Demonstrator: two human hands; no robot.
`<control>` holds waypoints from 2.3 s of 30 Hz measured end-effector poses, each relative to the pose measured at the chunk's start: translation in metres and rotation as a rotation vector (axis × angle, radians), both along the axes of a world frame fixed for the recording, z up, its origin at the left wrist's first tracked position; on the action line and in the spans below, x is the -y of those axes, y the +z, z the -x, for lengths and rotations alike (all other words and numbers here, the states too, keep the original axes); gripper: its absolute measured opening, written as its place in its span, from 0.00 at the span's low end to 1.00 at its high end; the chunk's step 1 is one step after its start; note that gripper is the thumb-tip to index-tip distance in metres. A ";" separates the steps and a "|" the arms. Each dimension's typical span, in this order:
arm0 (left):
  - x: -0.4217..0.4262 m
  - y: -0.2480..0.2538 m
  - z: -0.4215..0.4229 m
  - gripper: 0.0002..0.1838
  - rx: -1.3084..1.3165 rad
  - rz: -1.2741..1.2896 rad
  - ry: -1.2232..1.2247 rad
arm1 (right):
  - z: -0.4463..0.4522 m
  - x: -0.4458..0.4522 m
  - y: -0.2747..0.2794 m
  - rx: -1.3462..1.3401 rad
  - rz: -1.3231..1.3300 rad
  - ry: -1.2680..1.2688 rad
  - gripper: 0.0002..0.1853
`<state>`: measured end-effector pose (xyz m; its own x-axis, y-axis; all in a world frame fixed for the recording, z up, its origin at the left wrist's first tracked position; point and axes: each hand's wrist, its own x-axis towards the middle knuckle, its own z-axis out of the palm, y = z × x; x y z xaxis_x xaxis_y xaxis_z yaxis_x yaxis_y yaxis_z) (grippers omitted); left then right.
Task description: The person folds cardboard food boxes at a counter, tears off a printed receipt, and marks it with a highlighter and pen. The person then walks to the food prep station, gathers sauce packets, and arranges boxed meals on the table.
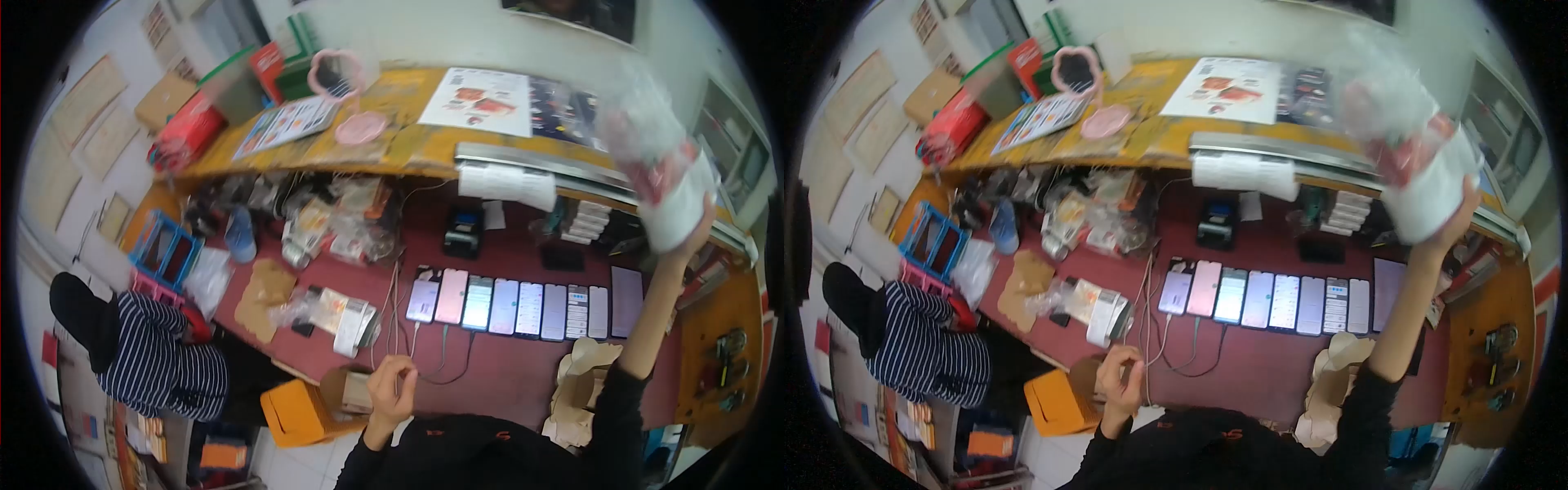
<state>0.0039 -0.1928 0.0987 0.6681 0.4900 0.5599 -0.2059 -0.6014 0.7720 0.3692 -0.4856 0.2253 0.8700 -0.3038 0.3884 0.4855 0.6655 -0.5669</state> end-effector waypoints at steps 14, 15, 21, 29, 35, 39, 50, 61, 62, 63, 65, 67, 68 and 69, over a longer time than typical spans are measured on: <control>-0.244 -0.134 0.049 0.30 -0.995 0.441 -0.044 | -0.206 -0.090 0.015 -0.548 0.077 -0.253 0.44; -0.250 -0.159 0.042 0.35 -1.068 0.340 -0.064 | -0.245 -0.075 0.003 -0.529 0.258 -0.344 0.45; -0.235 -0.231 -0.003 0.62 -1.105 -0.105 0.125 | -0.234 -0.024 -0.001 -0.319 1.121 -0.526 0.41; -0.267 -0.220 -0.040 0.58 -0.965 0.252 0.356 | 0.091 -0.066 -0.038 0.353 1.194 -0.679 0.30; -0.294 -0.235 -0.110 0.59 -0.903 0.373 0.409 | 0.200 -0.041 -0.094 0.277 1.486 -0.695 0.26; -0.298 -0.253 -0.132 0.56 -0.849 0.453 0.318 | 0.237 -0.008 -0.117 0.038 1.540 -0.755 0.23; -0.287 -0.235 -0.150 0.54 -0.867 0.394 0.257 | 0.245 -0.024 -0.161 -0.259 1.199 -0.462 0.21; -0.175 -0.061 -0.095 0.41 -1.119 -0.496 0.013 | 0.245 0.069 -0.166 -0.206 1.373 -0.629 0.14; -0.154 -0.057 -0.086 0.38 -0.918 -0.544 -0.085 | 0.241 0.089 -0.167 -0.249 1.361 -0.675 0.14; -0.123 -0.042 -0.080 0.38 -0.917 -0.545 -0.122 | 0.238 0.111 -0.170 -0.288 1.349 -0.716 0.14; -0.044 -0.018 -0.074 0.34 -0.886 -0.391 -0.333 | 0.227 0.164 -0.188 -0.382 1.270 -0.688 0.16; 0.025 -0.030 -0.069 0.33 -0.938 -0.141 -0.507 | 0.211 0.222 -0.223 -0.436 1.118 -0.484 0.16; 0.057 -0.046 -0.071 0.34 -0.944 -0.115 -0.601 | 0.203 0.246 -0.247 -0.520 1.124 -0.335 0.15; 0.090 -0.068 -0.074 0.35 -0.949 -0.090 -0.691 | 0.199 0.266 -0.262 -0.601 1.123 -0.184 0.14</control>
<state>0.0784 -0.2830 0.0308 0.9440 -0.1556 -0.2910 0.1251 -0.6471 0.7521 0.1704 -0.7521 -0.0370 0.9770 -0.2008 0.0713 -0.0073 -0.3657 -0.9307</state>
